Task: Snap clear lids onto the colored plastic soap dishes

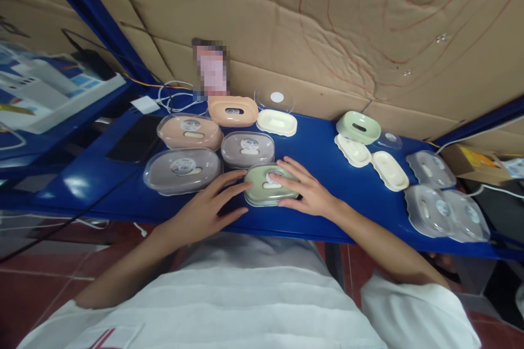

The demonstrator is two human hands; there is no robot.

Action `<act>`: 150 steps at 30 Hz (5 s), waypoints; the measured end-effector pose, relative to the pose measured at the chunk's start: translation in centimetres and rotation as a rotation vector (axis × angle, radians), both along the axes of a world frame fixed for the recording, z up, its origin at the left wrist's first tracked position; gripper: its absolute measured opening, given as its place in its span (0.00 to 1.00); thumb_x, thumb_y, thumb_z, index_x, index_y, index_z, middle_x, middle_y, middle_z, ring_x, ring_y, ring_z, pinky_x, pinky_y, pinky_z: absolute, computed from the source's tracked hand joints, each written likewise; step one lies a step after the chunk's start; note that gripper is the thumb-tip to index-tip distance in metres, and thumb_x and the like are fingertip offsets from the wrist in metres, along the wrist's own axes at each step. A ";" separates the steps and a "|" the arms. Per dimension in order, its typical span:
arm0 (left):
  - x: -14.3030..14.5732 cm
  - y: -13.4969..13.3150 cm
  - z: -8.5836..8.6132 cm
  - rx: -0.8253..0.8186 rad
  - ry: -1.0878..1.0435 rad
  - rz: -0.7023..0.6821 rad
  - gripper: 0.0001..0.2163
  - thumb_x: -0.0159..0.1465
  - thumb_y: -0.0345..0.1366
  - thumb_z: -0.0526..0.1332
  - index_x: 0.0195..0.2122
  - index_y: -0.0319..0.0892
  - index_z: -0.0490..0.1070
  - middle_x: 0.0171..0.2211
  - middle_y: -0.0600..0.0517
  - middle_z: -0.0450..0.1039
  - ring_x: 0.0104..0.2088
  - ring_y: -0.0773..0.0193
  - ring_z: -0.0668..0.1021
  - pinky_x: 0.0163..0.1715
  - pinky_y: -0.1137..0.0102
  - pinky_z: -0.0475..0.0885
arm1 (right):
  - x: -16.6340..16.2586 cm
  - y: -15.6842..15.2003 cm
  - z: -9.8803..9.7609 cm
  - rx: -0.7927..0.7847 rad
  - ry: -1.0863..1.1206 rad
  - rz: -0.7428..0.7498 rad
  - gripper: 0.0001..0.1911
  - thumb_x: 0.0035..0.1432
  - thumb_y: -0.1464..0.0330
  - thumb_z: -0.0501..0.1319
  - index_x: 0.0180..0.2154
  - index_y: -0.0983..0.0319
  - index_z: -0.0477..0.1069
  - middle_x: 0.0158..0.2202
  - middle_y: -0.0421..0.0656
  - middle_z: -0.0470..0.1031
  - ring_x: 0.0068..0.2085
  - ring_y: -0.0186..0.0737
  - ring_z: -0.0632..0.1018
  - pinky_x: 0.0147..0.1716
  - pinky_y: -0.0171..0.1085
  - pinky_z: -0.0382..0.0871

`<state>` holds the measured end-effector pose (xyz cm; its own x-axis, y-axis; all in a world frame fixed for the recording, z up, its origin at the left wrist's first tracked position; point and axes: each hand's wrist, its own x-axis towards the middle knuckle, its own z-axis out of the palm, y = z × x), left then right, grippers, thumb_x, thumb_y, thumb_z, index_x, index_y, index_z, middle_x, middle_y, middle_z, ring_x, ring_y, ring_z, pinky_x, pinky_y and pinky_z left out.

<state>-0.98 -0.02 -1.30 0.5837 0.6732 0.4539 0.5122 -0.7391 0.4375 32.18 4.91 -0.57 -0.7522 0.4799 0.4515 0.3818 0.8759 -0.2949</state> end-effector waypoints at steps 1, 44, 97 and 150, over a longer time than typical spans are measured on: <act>0.0 0.0 0.0 0.000 -0.001 0.002 0.23 0.77 0.37 0.63 0.71 0.47 0.63 0.71 0.39 0.63 0.71 0.48 0.72 0.70 0.48 0.74 | 0.0 0.0 -0.1 0.016 -0.007 -0.006 0.41 0.73 0.54 0.65 0.79 0.49 0.53 0.79 0.53 0.58 0.79 0.61 0.60 0.73 0.64 0.65; -0.1 -0.1 -0.2 0.075 0.122 -0.091 0.23 0.78 0.39 0.62 0.72 0.47 0.65 0.75 0.40 0.63 0.71 0.45 0.73 0.67 0.48 0.75 | 1.7 -1.9 6.4 -0.223 -0.387 -0.113 0.16 0.76 0.59 0.61 0.60 0.53 0.79 0.51 0.47 0.85 0.52 0.47 0.84 0.56 0.50 0.73; -0.3 0.3 0.5 -0.022 0.159 -0.178 0.15 0.78 0.39 0.61 0.64 0.48 0.73 0.70 0.44 0.71 0.73 0.46 0.69 0.71 0.47 0.70 | 1.8 5.3 3.7 -0.533 0.554 -0.618 0.24 0.73 0.41 0.57 0.48 0.53 0.74 0.40 0.40 0.80 0.39 0.44 0.82 0.42 0.45 0.81; 0.0 0.4 0.0 0.064 0.107 0.002 0.16 0.78 0.35 0.61 0.65 0.44 0.72 0.70 0.42 0.71 0.74 0.47 0.69 0.70 0.49 0.75 | -4.8 16.6 5.2 0.143 -0.244 -0.712 0.17 0.67 0.73 0.55 0.54 0.64 0.75 0.57 0.60 0.75 0.59 0.65 0.74 0.60 0.61 0.66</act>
<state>-0.95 0.36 -1.28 0.6300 0.6460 0.4311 0.5549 -0.7628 0.3320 27.34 21.47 4.64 -0.3695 0.8357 0.4063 0.9083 0.4171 -0.0318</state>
